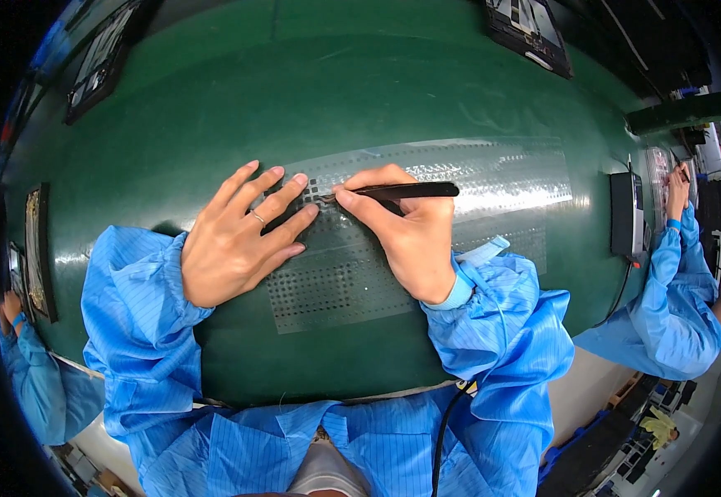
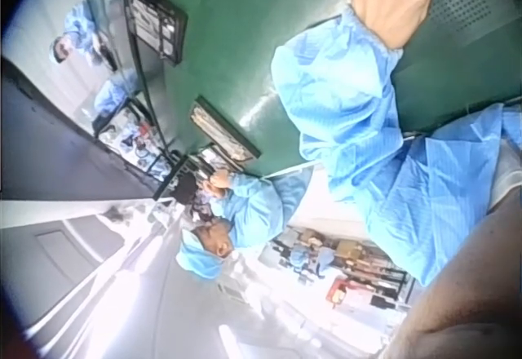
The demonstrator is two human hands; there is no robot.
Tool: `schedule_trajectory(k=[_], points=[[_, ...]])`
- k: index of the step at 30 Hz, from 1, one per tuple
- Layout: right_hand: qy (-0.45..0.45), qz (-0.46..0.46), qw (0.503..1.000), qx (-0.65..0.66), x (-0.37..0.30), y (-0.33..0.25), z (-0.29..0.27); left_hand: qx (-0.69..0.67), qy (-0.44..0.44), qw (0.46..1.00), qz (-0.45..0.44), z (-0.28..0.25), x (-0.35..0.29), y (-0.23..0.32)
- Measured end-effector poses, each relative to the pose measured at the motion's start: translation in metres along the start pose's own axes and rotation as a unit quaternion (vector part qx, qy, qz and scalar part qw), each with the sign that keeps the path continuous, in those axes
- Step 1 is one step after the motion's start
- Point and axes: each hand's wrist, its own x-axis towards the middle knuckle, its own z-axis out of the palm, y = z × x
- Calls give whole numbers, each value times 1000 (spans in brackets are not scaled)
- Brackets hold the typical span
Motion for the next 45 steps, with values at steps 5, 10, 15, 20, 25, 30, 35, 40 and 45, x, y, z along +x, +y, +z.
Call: schedule_trajectory(k=[5, 10, 15, 20, 25, 30, 35, 40, 45], points=[[-4, 2, 1000, -8, 2, -1, 0, -5, 0, 1000, -6, 0, 0, 0], [1, 8, 1000, -7, 2, -2, -1, -2, -18, 1000, -2, -1, 3, 0], [11, 13, 1000, 8, 1, 0, -2, 1, -10, 1000, -1, 1, 1, 1], [5, 11, 1000, 6, 1, 4, -1, -5, -6, 1000, -2, 3, -1, 1], [1, 1, 1000, 7, 0, -3, 5, 4, -3, 1000, 0, -3, -4, 3], [12, 54, 997, 53, 6, -4, 1, 12, 0, 1000, 4, 1, -2, 0], [13, 30, 990, 135, 8, -2, -1, 22, 4, 1000, 7, 1, -3, 1], [25, 17, 990, 137, 7, -13, -5, 33, 18, 999, 20, 1, -5, -1], [63, -43, 986, 147, 17, -32, -28, 23, 3, 999, 27, -6, -6, -5]])
